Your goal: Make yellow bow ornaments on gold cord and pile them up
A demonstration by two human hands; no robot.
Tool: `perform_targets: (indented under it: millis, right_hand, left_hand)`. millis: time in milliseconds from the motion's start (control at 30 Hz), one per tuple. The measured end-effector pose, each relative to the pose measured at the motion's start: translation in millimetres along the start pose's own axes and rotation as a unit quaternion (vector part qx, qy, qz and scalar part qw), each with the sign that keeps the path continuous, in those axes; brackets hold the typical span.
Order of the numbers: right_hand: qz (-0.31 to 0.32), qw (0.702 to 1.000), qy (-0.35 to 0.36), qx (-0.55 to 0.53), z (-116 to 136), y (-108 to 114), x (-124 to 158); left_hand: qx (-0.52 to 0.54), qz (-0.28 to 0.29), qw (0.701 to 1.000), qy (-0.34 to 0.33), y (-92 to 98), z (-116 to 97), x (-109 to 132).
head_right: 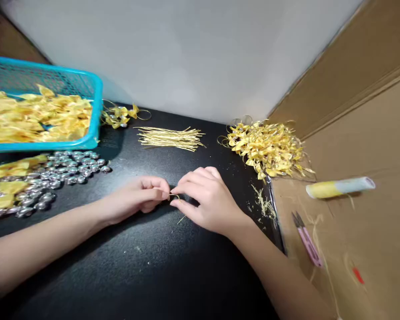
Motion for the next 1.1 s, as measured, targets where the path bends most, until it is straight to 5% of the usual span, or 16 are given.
perform_targets:
  millis: [500,833,1100]
  right_hand:
    - [0.014,1.000,-0.006,0.011,-3,3,-2]
    - [0.069,0.991,-0.113,-0.023,-18,-17,3]
    - [0.029,0.994,-0.102,-0.034,-21,1,1]
  left_hand:
    - [0.014,0.000,1.000,-0.001,-1.5,3,-2]
    - [0.017,-0.001,1.000,-0.002,0.1,3,-2]
    - [0.017,-0.005,1.000,0.001,0.3,4,-2]
Point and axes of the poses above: each hand's wrist, its own x-axis away from the middle knuckle, its own y-axis out of the back of the hand, z = x × y, the point moved 7 cm from there along -x, towards the middle knuckle, and after that the axes turned 7 degrees about -x, right-handed, at the moved point
